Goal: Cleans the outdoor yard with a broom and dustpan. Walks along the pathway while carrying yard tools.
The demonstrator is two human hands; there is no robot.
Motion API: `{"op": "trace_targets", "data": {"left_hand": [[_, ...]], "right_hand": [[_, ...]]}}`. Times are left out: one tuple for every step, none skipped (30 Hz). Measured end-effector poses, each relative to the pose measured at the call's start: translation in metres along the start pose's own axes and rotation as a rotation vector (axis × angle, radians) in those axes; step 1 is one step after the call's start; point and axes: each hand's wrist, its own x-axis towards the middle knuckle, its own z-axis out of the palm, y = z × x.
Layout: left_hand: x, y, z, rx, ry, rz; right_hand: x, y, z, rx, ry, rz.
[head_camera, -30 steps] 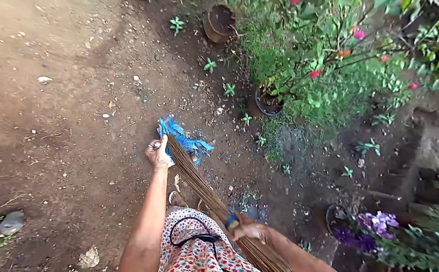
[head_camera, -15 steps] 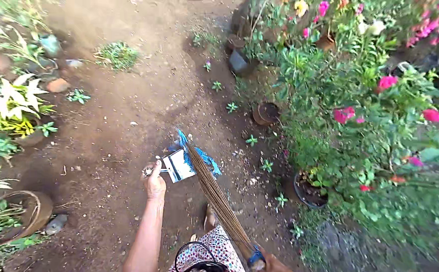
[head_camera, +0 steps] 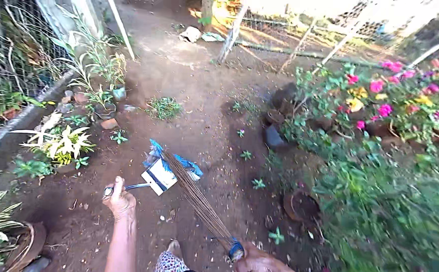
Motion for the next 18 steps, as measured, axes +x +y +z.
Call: {"op": "trace_targets", "data": {"left_hand": [[0.015, -0.007, 0.014, 0.000, 0.019, 0.022], [0.032, -0.016, 0.028, -0.007, 0.036, 0.043], [0.049, -0.026, 0.042, -0.012, 0.047, 0.062], [0.066, -0.034, 0.053, -0.001, 0.048, 0.071], [0.086, -0.042, 0.068, 0.009, 0.039, 0.083], [0.107, -0.051, 0.088, 0.005, 0.039, 0.091], [0.125, -0.061, 0.104, 0.009, 0.039, 0.090], [0.140, -0.072, 0.118, 0.013, 0.039, 0.081], [0.154, -0.082, 0.129, 0.017, 0.049, 0.068], [0.167, -0.092, 0.139, 0.015, 0.068, 0.063], [0.182, -0.101, 0.151, 0.010, 0.088, 0.066], [0.196, -0.110, 0.163, 0.010, 0.107, 0.068], [0.209, -0.118, 0.174, 0.014, 0.121, 0.063], [0.221, -0.126, 0.185, 0.019, 0.142, 0.050], [0.234, -0.135, 0.196, 0.023, 0.167, 0.036], [0.246, -0.145, 0.207, 0.026, 0.195, 0.024], [0.257, -0.157, 0.219, 0.026, 0.227, 0.015], [0.267, -0.169, 0.230, 0.028, 0.255, 0.008]], "right_hand": [[0.017, -0.019, -0.017, -0.019, -0.011, -0.002], [0.034, -0.040, -0.033, -0.050, -0.023, -0.006], [0.051, -0.061, -0.047, -0.086, -0.024, -0.010], [0.067, -0.080, -0.056, -0.115, -0.026, -0.004], [0.083, -0.102, -0.065, -0.131, -0.023, -0.009], [0.102, -0.125, -0.077, -0.147, -0.008, -0.019], [0.119, -0.144, -0.090, -0.156, -0.007, -0.020], [0.136, -0.160, -0.103, -0.160, -0.006, -0.025], [0.150, -0.176, -0.114, -0.169, 0.004, -0.037], [0.162, -0.197, -0.125, -0.184, -0.011, -0.022], [0.175, -0.219, -0.137, -0.203, -0.024, 0.000], [0.188, -0.239, -0.150, -0.221, -0.030, 0.015], [0.199, -0.255, -0.163, -0.227, -0.032, 0.020], [0.212, -0.269, -0.176, -0.219, -0.040, 0.022], [0.225, -0.281, -0.190, -0.212, -0.055, 0.016], [0.240, -0.291, -0.205, -0.201, -0.062, 0.001], [0.256, -0.298, -0.220, -0.188, -0.064, -0.020], [0.273, -0.308, -0.237, -0.185, -0.068, -0.036]]}}
